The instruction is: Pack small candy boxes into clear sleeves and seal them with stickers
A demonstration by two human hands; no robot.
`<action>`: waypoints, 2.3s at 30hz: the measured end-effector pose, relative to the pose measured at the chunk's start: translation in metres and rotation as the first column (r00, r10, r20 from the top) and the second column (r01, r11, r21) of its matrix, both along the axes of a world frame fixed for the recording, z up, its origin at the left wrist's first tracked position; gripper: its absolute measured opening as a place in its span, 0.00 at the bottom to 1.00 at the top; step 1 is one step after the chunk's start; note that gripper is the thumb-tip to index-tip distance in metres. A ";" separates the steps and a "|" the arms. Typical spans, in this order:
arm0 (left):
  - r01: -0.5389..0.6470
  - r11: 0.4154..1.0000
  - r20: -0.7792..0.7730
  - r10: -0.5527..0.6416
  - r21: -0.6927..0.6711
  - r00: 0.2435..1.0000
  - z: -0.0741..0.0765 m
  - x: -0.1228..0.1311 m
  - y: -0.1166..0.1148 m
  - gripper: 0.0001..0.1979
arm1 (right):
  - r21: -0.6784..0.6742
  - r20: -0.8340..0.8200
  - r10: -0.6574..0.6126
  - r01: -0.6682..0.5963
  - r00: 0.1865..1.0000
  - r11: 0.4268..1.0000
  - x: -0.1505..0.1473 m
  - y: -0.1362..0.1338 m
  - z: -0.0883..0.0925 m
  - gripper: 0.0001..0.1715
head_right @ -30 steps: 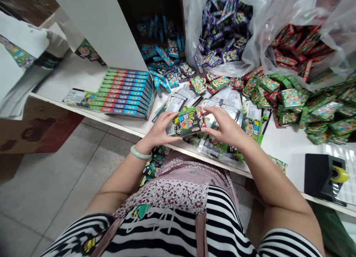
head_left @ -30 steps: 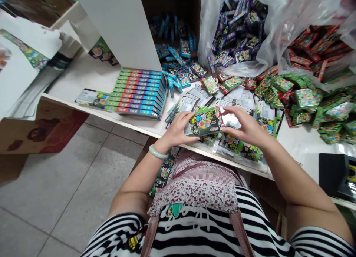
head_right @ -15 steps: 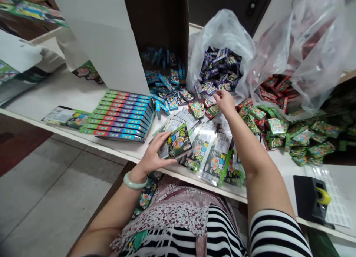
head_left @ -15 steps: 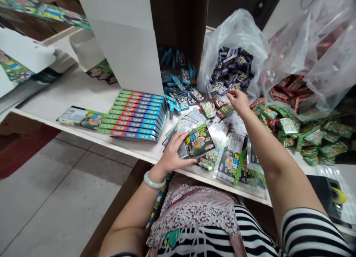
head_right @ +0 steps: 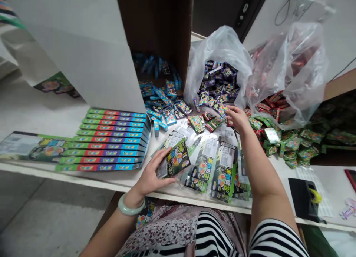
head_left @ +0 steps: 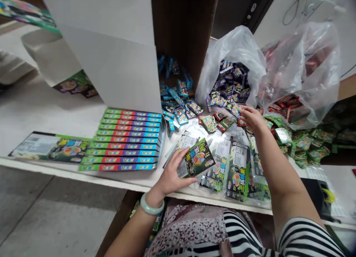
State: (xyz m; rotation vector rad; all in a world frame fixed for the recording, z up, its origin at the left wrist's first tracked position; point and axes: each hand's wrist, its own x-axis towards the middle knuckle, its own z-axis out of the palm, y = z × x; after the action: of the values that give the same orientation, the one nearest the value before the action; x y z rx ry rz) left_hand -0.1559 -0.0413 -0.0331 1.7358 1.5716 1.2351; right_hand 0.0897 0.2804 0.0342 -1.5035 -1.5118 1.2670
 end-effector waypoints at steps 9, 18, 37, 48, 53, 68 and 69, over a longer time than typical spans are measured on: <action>0.061 0.990 -0.103 -0.075 -0.126 0.992 0.005 -0.002 0.013 0.44 | -0.129 -0.186 0.081 -0.105 0.979 0.986 0.078 -0.078 -0.009 0.27; -0.084 0.996 -0.166 0.076 -0.040 0.983 0.003 0.046 0.011 0.46 | 0.152 0.442 0.354 -0.458 0.824 0.876 0.119 -0.091 -0.042 0.18; -0.102 0.995 -0.384 0.102 0.020 0.918 0.042 0.090 0.029 0.48 | 0.300 0.647 0.330 -0.627 0.688 0.719 0.123 -0.130 -0.057 0.30; -0.056 0.998 -0.449 0.068 0.040 0.891 0.028 0.065 -0.002 0.50 | 0.587 0.510 0.496 -0.706 0.703 0.397 0.141 -0.160 0.006 0.39; 0.110 0.993 -0.409 -0.086 0.035 0.908 0.030 0.057 -0.013 0.50 | 0.378 0.653 0.651 -0.912 0.387 0.162 0.117 -0.175 0.043 0.37; 0.027 0.992 -0.354 0.019 0.124 0.935 0.012 0.060 -0.013 0.50 | 0.503 0.566 0.595 -0.811 0.571 0.300 0.070 -0.188 0.024 0.32; 0.017 0.990 -0.355 0.034 0.138 0.934 0.011 0.060 -0.014 0.50 | 0.513 0.555 0.582 -0.795 0.594 0.323 0.068 -0.193 0.021 0.26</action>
State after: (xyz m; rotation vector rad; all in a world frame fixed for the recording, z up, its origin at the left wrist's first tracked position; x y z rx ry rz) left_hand -0.0962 -0.0550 -0.0222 2.1421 1.7258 1.0995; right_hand 0.1582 0.0871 0.0547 -0.4205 -2.6344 0.6226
